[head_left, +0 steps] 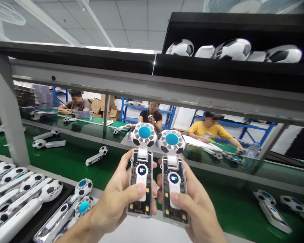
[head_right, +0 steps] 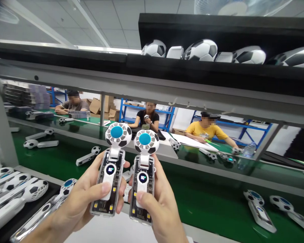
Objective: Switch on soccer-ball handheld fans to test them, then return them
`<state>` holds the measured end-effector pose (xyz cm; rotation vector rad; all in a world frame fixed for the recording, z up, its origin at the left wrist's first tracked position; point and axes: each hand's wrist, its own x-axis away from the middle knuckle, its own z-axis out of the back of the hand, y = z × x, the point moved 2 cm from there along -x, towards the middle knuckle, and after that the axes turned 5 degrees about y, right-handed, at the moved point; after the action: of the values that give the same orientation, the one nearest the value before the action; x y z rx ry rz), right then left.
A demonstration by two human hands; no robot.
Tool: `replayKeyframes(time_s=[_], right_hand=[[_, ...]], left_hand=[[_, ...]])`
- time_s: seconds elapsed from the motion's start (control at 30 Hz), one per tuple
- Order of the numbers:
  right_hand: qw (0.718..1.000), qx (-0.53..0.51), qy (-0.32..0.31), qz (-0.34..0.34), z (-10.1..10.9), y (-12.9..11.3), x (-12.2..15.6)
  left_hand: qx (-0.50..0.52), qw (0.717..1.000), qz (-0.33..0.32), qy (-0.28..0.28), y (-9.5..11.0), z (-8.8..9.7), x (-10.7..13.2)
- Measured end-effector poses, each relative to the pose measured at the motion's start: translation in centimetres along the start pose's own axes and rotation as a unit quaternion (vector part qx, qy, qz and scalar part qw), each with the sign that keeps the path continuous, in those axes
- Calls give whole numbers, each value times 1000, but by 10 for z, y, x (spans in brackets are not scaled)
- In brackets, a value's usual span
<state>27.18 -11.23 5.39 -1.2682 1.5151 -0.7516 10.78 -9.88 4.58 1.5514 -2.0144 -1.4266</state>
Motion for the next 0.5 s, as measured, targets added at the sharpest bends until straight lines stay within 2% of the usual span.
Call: replayKeyframes(time_s=[0.07, 0.17, 0.3, 0.37, 0.43, 0.5], right_hand=[[1000, 15, 16, -4, -1, 0, -1], [999, 27, 25, -13, -5, 1, -1], [999, 21, 33, 36, -6, 1, -2], [994, 9, 59, 93, -2, -2, -3], [985, -12, 100, 139, 4, -7, -1], [987, -54, 93, 119, 10, -13, 3]], left_hand=[[1, 1000, -6, 12, 0, 1, -1], [2, 998, -20, 59, 1, 1, -3], [-10, 995, -48, 89, 8, -5, -2], [-19, 991, -84, 101, 16, -7, 1], [-49, 980, -134, 141, 25, -5, 5], [-99, 953, -191, 212, 36, 1, 9]])
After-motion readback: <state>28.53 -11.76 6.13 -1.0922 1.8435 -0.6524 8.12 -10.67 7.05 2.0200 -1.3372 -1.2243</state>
